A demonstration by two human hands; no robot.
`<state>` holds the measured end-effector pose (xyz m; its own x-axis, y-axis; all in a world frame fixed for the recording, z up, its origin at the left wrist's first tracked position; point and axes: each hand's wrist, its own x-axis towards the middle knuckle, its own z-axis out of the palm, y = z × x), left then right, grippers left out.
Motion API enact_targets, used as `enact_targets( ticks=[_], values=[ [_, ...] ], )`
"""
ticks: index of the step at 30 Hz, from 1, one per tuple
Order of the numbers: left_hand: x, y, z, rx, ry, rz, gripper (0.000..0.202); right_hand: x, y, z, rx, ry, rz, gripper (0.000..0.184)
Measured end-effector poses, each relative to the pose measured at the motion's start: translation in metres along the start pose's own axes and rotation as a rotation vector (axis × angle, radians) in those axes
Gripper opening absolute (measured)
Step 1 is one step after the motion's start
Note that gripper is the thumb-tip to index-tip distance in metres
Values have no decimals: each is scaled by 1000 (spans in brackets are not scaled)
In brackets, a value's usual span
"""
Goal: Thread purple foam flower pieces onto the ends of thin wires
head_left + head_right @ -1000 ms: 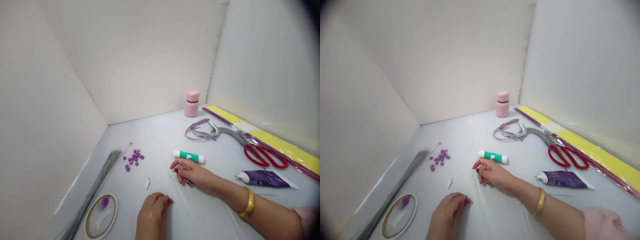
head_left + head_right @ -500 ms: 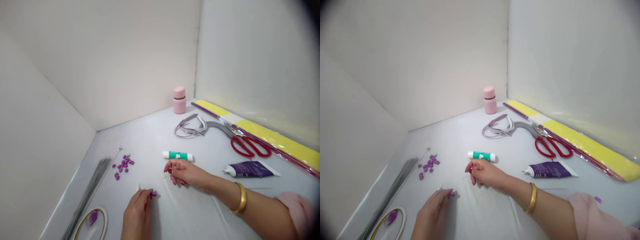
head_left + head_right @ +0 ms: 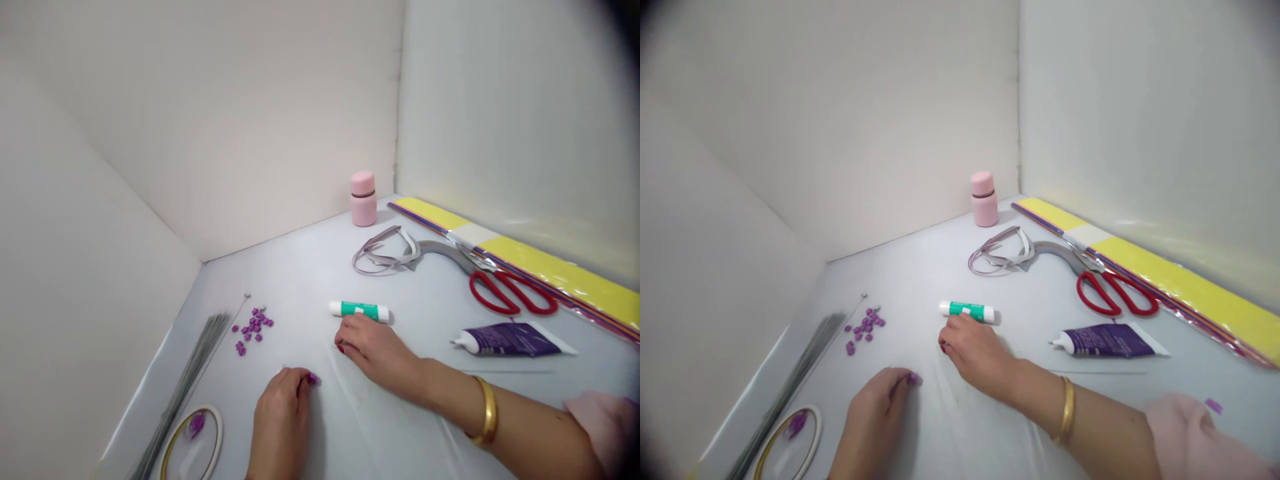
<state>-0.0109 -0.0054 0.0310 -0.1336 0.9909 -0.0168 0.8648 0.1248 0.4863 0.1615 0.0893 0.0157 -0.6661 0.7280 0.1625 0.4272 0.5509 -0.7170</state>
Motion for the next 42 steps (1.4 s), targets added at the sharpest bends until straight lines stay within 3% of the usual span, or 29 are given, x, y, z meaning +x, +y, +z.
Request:
enact_targets(
  ticks=[5, 11, 19, 32, 42],
  values=[
    [-1, 2, -1, -6, 16, 10, 29, 1, -13, 13, -71, -47, -120, 15],
    [-1, 1, 3, -47, 43, 16, 30, 5, -21, 31, -112, -94, -131, 5],
    [-3, -10, -2, -327, 81, -8, 19, 7, -23, 27, -37, -72, -90, 8],
    [-7, -27, 15, -333, 133, 138, 18, 3, -23, 28, 17, -113, -131, 17],
    [-8, -20, 18, -476, 241, 130, 18, 3, -24, 24, -14, -122, -136, 18]
  ],
)
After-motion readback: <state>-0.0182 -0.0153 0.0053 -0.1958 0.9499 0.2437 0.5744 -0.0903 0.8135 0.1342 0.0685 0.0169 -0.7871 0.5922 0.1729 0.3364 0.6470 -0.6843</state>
